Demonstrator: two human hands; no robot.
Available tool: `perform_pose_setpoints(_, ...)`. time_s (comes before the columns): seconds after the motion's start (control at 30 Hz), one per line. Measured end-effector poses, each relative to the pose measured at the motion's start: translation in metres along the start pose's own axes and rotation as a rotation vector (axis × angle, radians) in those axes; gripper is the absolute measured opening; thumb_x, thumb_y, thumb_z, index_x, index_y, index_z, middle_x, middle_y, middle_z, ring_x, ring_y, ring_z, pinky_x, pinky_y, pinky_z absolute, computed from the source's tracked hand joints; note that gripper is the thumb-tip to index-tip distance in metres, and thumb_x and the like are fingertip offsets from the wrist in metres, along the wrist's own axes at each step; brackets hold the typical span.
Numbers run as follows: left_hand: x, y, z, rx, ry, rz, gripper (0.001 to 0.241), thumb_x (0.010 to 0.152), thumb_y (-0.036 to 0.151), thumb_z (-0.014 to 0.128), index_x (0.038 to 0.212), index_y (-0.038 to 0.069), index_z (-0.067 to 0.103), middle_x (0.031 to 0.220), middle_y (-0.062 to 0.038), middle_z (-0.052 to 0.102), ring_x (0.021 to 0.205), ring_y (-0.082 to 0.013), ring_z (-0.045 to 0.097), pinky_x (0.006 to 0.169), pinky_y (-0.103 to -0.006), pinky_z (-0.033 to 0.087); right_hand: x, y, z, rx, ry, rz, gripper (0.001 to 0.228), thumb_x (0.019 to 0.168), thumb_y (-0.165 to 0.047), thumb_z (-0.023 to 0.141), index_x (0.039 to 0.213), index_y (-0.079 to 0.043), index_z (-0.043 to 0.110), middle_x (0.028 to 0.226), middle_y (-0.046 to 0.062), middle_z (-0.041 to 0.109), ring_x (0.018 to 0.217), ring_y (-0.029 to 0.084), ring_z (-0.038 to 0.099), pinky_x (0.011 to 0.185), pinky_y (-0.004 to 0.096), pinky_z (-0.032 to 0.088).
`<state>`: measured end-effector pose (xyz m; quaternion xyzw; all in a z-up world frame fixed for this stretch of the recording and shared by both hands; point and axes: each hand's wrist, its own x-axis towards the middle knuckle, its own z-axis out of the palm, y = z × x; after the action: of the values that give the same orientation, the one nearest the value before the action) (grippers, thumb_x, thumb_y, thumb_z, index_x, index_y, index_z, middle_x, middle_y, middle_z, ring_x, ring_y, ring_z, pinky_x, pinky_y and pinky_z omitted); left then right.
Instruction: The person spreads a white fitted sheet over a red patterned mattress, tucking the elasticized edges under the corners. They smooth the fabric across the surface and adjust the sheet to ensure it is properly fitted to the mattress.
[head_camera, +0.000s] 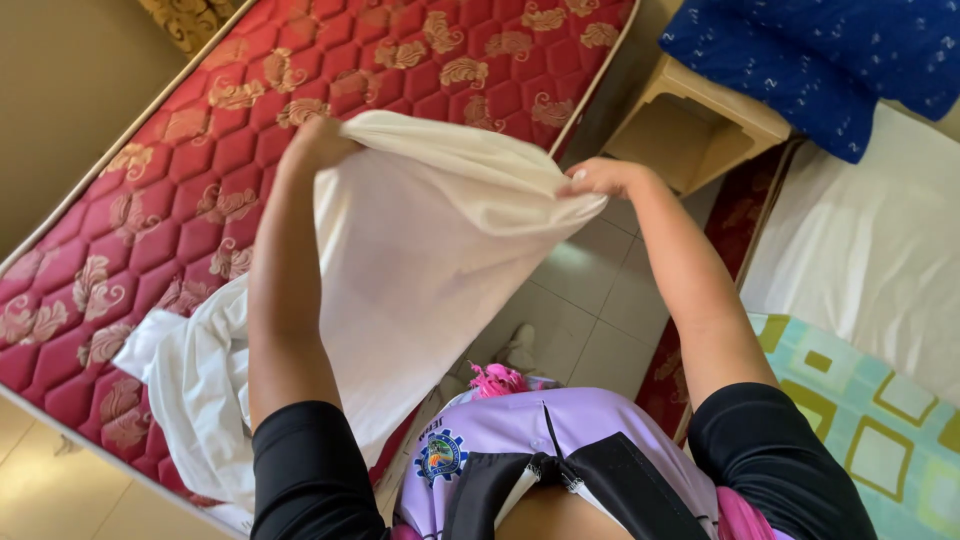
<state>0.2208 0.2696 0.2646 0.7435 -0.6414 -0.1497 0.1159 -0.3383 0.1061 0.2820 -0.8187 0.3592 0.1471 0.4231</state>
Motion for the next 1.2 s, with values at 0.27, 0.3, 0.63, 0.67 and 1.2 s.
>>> perform_pose_setpoints(0.27,0.016,0.112,-0.096,-0.219,0.504,-0.610,0.058,0.078,0.029,0.079,0.133,0.015,0.069,0.139,-0.011,0.066,0.136,-0.0301,0.055,0.121,-0.0571,0.030,-0.029,-0.058,-0.048,0.353,1.236,0.085,0.045,0.103,-0.047,0.069,0.097,-0.002,0.066,0.089,0.016,0.070,0.088,0.029,0.064,0.083,0.040,0.051)
perform_pose_setpoints(0.3,0.028,0.116,-0.096,-0.228,0.650,-0.719,0.064,0.078,0.017,0.076,0.141,0.014,0.064,0.149,-0.010,0.062,0.147,-0.0305,0.048,0.126,-0.0509,0.034,-0.036,-0.075,-0.055,0.315,1.410,-0.101,0.041,0.099,-0.047,0.069,0.099,-0.007,0.062,0.092,0.014,0.070,0.089,0.027,0.067,0.084,0.037,0.053)
perform_pose_setpoints(0.63,0.104,-0.018,-0.123,-0.116,-0.036,-0.367,0.081,0.070,0.043,0.094,0.134,0.003,0.068,0.127,-0.020,0.069,0.118,-0.0327,0.067,0.106,-0.0418,0.048,-0.059,0.091,-0.117,0.062,0.281,0.417,0.089,0.072,-0.059,0.086,0.135,0.002,0.075,0.127,0.015,0.074,0.109,0.028,0.069,0.099,0.039,0.051)
perform_pose_setpoints(0.67,0.105,-0.007,-0.130,-0.023,-0.085,-0.386,0.071,0.077,0.043,0.089,0.132,0.003,0.070,0.122,-0.022,0.071,0.112,-0.0345,0.069,0.101,-0.0429,0.051,-0.057,0.106,-0.112,0.414,0.433,0.231,0.083,0.078,-0.052,0.088,0.137,0.002,0.065,0.131,0.014,0.071,0.113,0.024,0.068,0.101,0.036,0.052)
perform_pose_setpoints(1.2,0.274,0.056,-0.040,-0.920,0.912,-0.189,0.050,0.098,-0.006,0.032,0.142,0.014,0.044,0.141,-0.012,0.053,0.119,-0.0258,0.064,0.094,-0.0409,0.057,-0.086,0.126,-0.141,0.477,0.255,0.309,0.055,0.084,-0.039,0.082,0.124,-0.002,0.073,0.113,0.011,0.075,0.097,0.019,0.067,0.083,0.033,0.051)
